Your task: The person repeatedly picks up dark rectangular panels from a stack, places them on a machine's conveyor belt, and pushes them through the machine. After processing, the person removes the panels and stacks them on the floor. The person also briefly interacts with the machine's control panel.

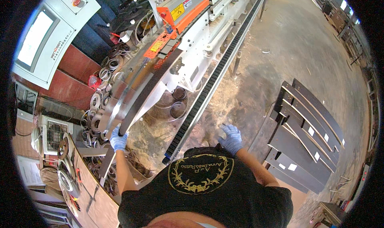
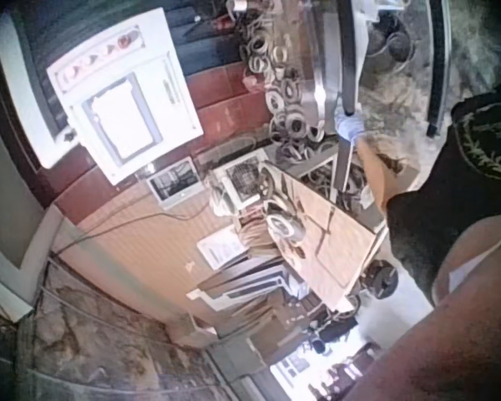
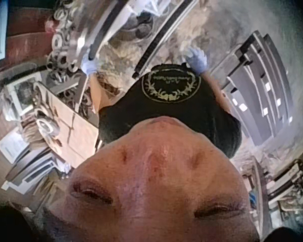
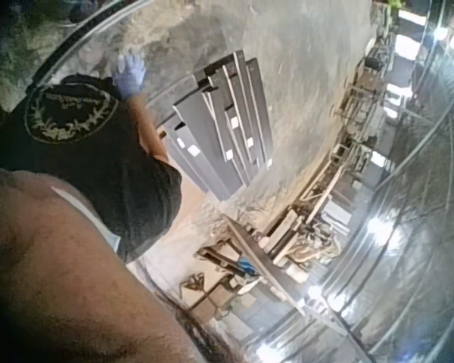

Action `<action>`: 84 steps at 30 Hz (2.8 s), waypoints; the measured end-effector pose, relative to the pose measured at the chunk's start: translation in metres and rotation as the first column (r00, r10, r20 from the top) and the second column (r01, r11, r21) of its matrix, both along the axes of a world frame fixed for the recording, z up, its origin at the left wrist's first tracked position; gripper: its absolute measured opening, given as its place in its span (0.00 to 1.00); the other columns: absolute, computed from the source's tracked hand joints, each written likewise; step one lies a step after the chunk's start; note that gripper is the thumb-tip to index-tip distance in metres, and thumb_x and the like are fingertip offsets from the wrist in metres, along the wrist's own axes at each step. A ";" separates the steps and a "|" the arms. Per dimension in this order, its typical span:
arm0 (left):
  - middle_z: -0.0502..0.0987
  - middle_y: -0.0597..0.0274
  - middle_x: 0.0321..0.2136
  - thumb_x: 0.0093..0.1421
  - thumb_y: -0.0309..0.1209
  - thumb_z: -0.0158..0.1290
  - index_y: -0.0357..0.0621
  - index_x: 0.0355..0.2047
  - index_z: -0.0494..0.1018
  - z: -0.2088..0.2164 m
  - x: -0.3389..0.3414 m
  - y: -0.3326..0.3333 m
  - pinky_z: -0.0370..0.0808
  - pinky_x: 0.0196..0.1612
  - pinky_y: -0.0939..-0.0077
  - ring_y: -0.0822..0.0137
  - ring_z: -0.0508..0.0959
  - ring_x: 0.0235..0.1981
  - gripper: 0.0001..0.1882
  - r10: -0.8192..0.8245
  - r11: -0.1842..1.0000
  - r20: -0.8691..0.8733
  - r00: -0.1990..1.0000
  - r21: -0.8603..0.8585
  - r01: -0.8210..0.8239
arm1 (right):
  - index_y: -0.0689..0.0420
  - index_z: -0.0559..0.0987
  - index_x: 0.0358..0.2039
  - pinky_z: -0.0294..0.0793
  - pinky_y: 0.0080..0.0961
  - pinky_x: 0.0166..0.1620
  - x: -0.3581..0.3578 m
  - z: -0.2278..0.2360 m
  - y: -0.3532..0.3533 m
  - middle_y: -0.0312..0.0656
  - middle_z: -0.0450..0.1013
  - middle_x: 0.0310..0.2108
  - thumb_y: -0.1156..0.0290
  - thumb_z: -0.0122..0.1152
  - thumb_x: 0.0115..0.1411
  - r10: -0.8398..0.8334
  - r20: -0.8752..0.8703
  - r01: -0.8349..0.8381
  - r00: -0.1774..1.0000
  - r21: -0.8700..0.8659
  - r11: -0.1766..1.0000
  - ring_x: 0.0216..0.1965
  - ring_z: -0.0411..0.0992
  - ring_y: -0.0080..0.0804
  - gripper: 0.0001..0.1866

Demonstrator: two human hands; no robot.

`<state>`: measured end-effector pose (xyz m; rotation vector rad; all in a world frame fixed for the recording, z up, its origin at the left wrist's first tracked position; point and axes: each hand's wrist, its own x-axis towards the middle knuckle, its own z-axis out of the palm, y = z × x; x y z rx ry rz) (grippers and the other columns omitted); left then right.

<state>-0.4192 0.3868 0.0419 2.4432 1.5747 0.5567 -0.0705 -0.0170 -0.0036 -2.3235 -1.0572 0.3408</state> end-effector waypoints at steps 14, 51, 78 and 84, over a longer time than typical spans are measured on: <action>0.57 0.58 0.63 0.55 0.46 0.53 0.67 0.55 0.69 -0.033 0.090 0.108 0.53 0.63 0.54 0.52 0.57 0.62 0.25 0.059 0.975 -0.258 0.964 0.222 -0.001 | 0.47 0.72 0.52 0.62 0.44 0.57 -0.021 -0.013 0.013 0.48 0.66 0.54 0.48 0.63 0.50 -0.100 -0.016 0.096 0.995 -0.173 0.980 0.57 0.62 0.48 0.30; 0.58 0.61 0.63 0.57 0.47 0.51 0.70 0.54 0.69 -0.037 0.122 0.121 0.49 0.65 0.52 0.53 0.57 0.63 0.23 0.075 0.976 -0.278 0.958 0.219 -0.013 | 0.46 0.73 0.52 0.62 0.43 0.58 -0.010 -0.025 0.021 0.47 0.64 0.56 0.47 0.61 0.52 -0.097 -0.203 0.027 0.974 -0.323 0.946 0.56 0.63 0.50 0.29; 0.58 0.57 0.63 0.57 0.47 0.51 0.73 0.54 0.69 -0.025 0.210 0.125 0.54 0.62 0.53 0.51 0.58 0.61 0.23 0.105 0.968 -0.381 0.918 0.251 -0.007 | 0.46 0.73 0.50 0.65 0.45 0.55 0.000 -0.054 -0.020 0.48 0.62 0.55 0.48 0.60 0.51 -0.321 -0.135 0.255 0.937 -0.361 0.897 0.56 0.61 0.50 0.28; 0.58 0.53 0.62 0.56 0.49 0.53 0.77 0.55 0.68 -0.045 0.259 0.145 0.62 0.57 0.53 0.49 0.62 0.59 0.25 0.191 0.945 -0.346 0.918 0.317 -0.077 | 0.45 0.69 0.55 0.63 0.46 0.57 0.058 -0.054 -0.090 0.47 0.62 0.57 0.49 0.61 0.51 -0.522 0.009 0.461 0.853 -0.483 0.745 0.57 0.61 0.50 0.32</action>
